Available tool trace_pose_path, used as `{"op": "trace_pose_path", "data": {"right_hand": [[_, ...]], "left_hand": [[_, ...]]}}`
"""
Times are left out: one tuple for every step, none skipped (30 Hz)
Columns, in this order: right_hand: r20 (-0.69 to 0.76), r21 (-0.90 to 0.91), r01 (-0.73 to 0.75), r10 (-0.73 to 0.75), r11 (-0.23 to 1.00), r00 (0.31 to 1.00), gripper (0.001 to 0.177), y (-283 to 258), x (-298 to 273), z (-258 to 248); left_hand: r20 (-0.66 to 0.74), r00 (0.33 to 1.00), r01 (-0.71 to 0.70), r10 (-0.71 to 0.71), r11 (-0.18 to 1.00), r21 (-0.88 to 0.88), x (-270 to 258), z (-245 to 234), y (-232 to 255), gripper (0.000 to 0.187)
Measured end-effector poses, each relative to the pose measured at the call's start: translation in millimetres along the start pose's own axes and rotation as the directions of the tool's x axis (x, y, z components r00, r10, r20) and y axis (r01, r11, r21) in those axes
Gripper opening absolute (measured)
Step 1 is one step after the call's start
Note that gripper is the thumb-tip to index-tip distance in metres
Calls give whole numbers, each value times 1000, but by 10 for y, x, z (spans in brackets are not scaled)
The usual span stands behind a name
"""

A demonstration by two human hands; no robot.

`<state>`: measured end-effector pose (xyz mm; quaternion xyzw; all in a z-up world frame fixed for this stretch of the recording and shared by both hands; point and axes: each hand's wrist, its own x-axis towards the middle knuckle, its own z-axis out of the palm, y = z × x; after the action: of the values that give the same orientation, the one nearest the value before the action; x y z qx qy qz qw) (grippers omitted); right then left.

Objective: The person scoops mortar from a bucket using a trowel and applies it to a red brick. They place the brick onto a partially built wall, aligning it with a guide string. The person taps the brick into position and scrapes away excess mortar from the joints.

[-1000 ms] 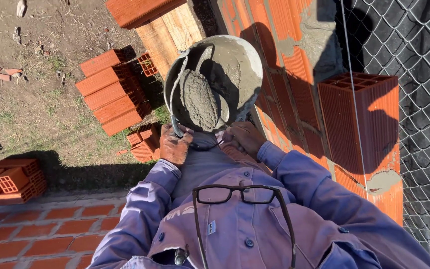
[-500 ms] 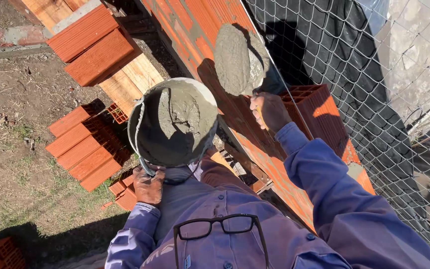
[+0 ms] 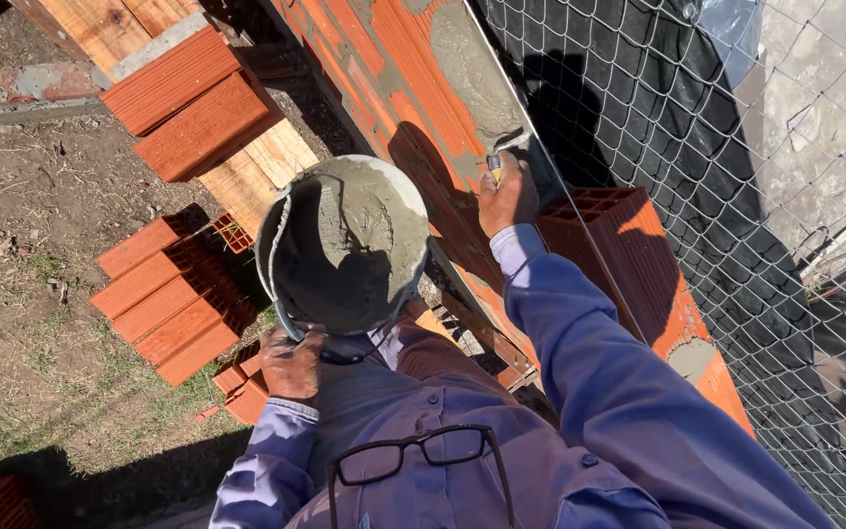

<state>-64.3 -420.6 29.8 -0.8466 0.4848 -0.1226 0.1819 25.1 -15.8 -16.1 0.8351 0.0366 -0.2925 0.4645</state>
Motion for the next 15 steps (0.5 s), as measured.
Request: {"op": "trace_pose_path", "data": {"right_hand": [[-10,18,33,-33,999,999,28,-58,-131,-107],[8,23,36,-36,999,999,28,136,-252,-18],[-91,-20,147,-149,989,985,31,332,-379,80],[-171,-63,254,-261,965,950,34,520,-557,203],[-140,-45,260,-263,965,954,34,430,-651,54],[-5,66,313,-314,947,950,31,339,-822,-104],[122,185,346,-371,920,921,31,253,-968,-272],[134,202,343,-372,918,918,31,190,-1073,-319],[294,154,326,-358,933,886,30,131,-1162,-382],[439,90,318,-324,944,838,32,98,-1219,-489],[443,94,315,-323,945,837,32,-66,-1174,-526],[523,66,354,-335,933,784,33,-219,-1162,-572],[599,44,395,-340,918,725,35,-372,-1148,-617],[599,50,394,-343,918,723,35,-434,-1099,-533],[657,2,422,-319,907,683,42,-502,-1053,-447]], "left_hand": [[-14,1000,-19,18,999,-44,57,63,-74,10],[-25,1000,-4,3,999,-38,81,58,123,10],[-47,996,-76,74,996,-42,115,53,309,6],[-76,988,-136,133,990,-34,103,7,463,4],[-94,990,-110,108,994,-19,169,56,616,4],[-60,998,-25,23,999,-33,195,55,723,5],[-27,998,61,-63,997,-47,237,63,826,8],[-41,997,71,-72,997,-36,206,57,807,8],[-44,994,93,-95,994,-58,174,58,805,7],[-34,993,108,-112,990,-87,163,117,827,7],[-36,993,112,-115,990,-82,128,57,854,7],[-24,995,99,-101,992,-75,63,-12,863,7],[-11,996,86,-87,994,-68,-1,-81,872,7],[-16,996,86,-87,994,-64,-99,-92,983,7],[-18,995,100,-101,993,-61,-195,-105,1091,5]]}}
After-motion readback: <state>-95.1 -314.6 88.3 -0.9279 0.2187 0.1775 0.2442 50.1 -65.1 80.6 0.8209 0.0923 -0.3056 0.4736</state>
